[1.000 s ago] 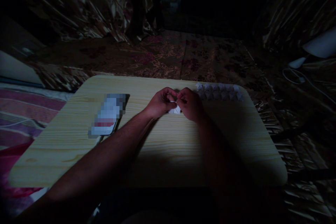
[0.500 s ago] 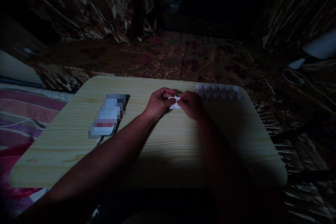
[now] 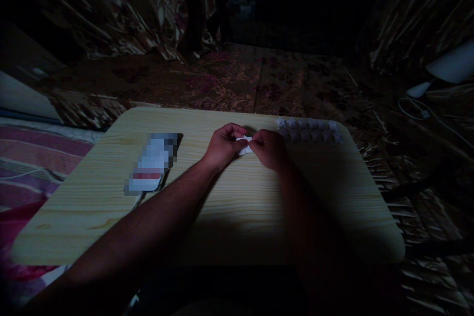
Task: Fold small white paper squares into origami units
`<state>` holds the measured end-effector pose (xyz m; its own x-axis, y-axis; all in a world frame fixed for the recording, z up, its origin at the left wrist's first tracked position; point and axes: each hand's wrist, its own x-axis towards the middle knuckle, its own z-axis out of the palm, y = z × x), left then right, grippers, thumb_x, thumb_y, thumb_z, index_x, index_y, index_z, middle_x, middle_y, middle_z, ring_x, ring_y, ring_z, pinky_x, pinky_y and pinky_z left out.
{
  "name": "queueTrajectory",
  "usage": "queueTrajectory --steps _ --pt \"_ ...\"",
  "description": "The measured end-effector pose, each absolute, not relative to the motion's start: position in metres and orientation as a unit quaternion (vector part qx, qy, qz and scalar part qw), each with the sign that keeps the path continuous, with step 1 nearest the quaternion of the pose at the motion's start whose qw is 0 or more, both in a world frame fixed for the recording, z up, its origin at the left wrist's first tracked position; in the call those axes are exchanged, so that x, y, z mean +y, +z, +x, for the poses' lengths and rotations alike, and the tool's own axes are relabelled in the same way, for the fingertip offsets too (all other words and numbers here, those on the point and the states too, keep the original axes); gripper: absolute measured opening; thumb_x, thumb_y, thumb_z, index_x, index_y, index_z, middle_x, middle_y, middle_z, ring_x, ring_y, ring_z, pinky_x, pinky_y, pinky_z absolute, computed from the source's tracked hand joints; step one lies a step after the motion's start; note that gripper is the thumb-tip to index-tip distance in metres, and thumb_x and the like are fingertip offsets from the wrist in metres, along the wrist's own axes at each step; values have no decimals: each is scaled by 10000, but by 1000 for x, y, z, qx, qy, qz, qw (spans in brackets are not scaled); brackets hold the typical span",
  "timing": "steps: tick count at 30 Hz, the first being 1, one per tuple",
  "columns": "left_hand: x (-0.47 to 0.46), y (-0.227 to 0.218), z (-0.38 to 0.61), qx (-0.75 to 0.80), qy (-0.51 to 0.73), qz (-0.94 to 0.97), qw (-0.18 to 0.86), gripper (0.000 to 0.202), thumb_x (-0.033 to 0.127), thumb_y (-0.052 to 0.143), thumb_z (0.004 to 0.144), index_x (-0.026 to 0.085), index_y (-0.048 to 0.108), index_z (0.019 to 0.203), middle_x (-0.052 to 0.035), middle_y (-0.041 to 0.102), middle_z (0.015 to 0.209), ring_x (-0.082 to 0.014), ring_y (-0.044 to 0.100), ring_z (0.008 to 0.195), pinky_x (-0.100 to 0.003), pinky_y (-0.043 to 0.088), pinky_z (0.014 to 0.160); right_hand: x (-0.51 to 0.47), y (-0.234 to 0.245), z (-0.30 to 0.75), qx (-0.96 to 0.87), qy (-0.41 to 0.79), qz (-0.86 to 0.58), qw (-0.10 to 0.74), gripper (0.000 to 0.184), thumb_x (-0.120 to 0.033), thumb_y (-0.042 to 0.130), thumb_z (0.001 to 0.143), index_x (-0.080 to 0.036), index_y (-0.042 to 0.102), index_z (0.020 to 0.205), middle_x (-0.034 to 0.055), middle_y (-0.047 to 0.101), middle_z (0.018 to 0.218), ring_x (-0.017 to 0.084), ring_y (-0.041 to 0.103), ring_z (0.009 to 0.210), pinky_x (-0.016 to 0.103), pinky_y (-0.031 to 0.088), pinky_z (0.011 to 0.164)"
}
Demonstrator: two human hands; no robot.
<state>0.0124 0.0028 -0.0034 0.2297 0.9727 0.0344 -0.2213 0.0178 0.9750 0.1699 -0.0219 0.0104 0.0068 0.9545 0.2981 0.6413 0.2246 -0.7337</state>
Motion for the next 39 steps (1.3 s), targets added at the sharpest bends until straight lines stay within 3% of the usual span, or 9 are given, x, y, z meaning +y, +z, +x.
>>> queueTrajectory --steps 6,18,26,32,39 --pt "4 -2 11 363 506 470 625 373 134 792 540 168 637 877 43 623 610 -93 530 478 -225 408 490 -23 10 169 -669 208 -592 398 87 -273 641 720 -186 644 710 -4 651 623 136 570 573 253 404 559" --pt "3 -1 11 348 515 440 649 283 98 756 529 161 642 780 42 615 579 -97 538 477 -231 417 502 -25 10 168 -678 215 -573 407 99 -276 632 741 -186 625 702 -18 625 603 121 548 555 245 398 553" --pt "4 -3 12 378 487 471 631 276 198 804 566 144 690 812 3 665 655 -96 543 517 -237 414 527 -25 11 168 -675 191 -585 406 89 -268 620 735 -197 603 684 -17 613 598 127 545 565 245 390 550" --pt "6 -5 11 389 472 521 595 254 284 823 603 144 674 753 11 622 623 -73 476 509 -215 342 495 -26 13 167 -672 180 -588 413 102 -271 618 743 -194 599 679 -18 607 590 118 529 549 238 374 534" --pt "8 -6 10 381 461 506 621 217 244 800 583 138 642 687 4 611 613 -89 502 521 -234 378 524 -27 11 166 -684 176 -580 405 97 -271 616 742 -198 595 682 -23 597 578 117 518 539 237 367 528"
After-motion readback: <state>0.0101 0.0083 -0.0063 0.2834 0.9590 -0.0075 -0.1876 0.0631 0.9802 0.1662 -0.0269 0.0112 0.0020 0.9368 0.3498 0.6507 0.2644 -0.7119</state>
